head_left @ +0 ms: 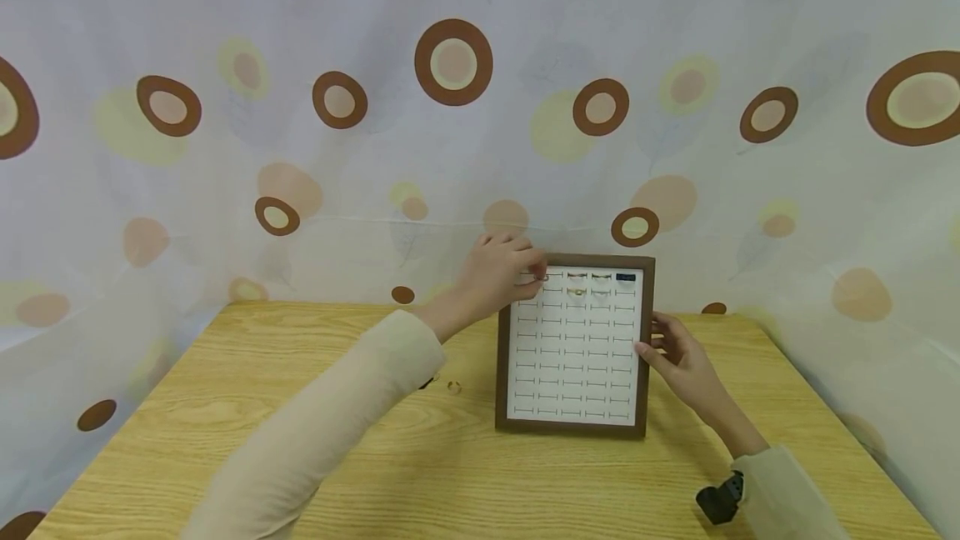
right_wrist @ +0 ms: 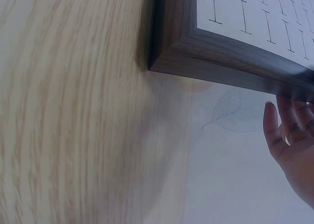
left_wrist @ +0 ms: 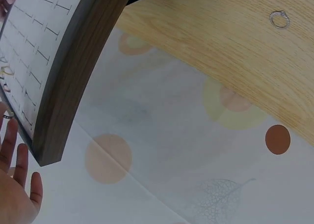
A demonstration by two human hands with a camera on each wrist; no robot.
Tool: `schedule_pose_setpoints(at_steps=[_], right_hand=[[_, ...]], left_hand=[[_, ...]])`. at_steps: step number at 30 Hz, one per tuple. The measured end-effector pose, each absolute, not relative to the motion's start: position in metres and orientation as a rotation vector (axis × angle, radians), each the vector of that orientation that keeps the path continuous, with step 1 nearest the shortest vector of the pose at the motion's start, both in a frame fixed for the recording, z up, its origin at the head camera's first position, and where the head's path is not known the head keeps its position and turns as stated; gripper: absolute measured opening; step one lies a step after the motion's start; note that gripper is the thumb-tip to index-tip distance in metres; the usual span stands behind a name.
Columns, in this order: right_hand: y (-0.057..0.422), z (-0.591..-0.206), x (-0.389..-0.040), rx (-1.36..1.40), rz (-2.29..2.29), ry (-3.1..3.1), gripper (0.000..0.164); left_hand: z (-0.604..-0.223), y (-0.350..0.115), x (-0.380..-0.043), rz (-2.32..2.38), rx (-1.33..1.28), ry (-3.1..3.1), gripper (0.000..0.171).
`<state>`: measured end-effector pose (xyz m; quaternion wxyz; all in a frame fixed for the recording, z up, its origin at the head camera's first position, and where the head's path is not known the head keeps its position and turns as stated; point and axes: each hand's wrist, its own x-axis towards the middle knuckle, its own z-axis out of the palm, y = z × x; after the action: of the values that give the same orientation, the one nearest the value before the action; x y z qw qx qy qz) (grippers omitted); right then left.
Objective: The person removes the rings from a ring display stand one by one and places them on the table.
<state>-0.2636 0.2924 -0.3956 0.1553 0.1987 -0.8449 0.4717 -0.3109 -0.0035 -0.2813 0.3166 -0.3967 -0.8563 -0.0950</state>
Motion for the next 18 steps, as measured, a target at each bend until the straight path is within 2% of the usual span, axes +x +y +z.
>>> schedule_pose_setpoints(at_steps=[8,18], right_hand=[[0.292,-0.394,-0.263,0.572,1.359,-2.412,0.047],[0.293,-0.396,-0.264,0.592,1.403,-2.394,0.046]], left_hand=[[-0.287,-0.032,-0.306,-0.281,-1.037,-2.319,0.004],[-0.320,-0.074,-0.306,-0.306,-1.012,-2.362,0.006]])
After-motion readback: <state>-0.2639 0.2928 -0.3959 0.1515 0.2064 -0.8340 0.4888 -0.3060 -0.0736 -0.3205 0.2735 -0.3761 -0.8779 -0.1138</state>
